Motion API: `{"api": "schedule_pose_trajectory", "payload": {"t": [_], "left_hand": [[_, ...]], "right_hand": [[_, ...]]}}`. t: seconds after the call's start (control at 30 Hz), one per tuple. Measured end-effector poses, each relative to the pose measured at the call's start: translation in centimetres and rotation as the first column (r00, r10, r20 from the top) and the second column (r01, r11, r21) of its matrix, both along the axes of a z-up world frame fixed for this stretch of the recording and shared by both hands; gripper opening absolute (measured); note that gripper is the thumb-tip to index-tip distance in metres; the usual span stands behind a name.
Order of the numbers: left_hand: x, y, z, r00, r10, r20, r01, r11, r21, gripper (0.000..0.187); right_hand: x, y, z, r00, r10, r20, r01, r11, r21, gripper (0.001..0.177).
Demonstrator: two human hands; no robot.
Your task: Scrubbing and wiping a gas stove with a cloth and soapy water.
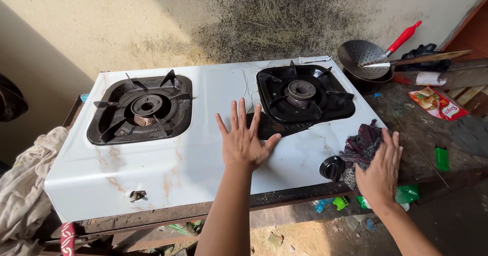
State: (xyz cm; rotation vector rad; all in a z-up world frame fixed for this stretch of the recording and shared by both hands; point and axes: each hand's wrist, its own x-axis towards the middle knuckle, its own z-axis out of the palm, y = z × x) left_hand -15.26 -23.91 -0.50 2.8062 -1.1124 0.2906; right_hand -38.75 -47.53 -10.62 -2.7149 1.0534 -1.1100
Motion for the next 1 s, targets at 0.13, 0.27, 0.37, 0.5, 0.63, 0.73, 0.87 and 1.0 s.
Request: {"api": "schedule_pose_trajectory", "payload": {"t": [0.13,0.27,0.37,0.5,0.63,0.73,0.87,1.0], "left_hand": [[0.0,0.1,-0.1,1.0,-0.012,0.01,0.012,1.0,-0.005,0.094],[0.2,-0.1,-0.3,1.0,-0.023,0.002,0.023,1.0,-0.019,0.094],[0.2,0.2,-0.4,1.0,-0.021,0.001,0.021,1.0,-0.023,0.093],[0.0,0.2,0.1,1.0,-0.006,-0.016,0.006,1.0,-0.008,0.095],[0.0,0.1,0.5,0.998,-0.004,-0.057,0.004,1.0,0.005,0.097],[-0.3,0.0,0.3,0.998,0.014,-0.056,-0.013,1.0,0.017,0.097],[-0.4,0.3,0.5,0.998,0.024,-0.053,-0.024,1.0,0.011,0.098],[-0.3,0.1,0.6,0.997,0.023,-0.068,-0.023,1.0,0.001,0.098]], "right_hand": [[-0.7,1.5,1.6,0.986,0.115,-0.118,-0.119,0.993,-0.025,0.095],[-0.2,-2.4,1.4,0.985,0.146,-0.093,-0.148,0.989,-0.015,0.096],[1.3,-3.8,0.6,0.998,0.063,-0.025,-0.063,0.998,-0.007,0.084],[2.6,-1.9,1.2,1.0,0.021,0.021,-0.02,1.0,-0.003,0.075],[2.4,-3.0,1.6,0.994,0.107,-0.021,-0.108,0.991,-0.079,0.079],[2.6,-3.8,3.2,0.994,0.08,-0.076,-0.08,0.997,-0.003,0.067],[4.6,-0.6,7.3,0.993,-0.074,0.088,0.049,0.965,0.258,0.066],[3.8,-1.0,6.1,0.994,-0.035,-0.102,0.056,0.977,0.206,0.059]]}}
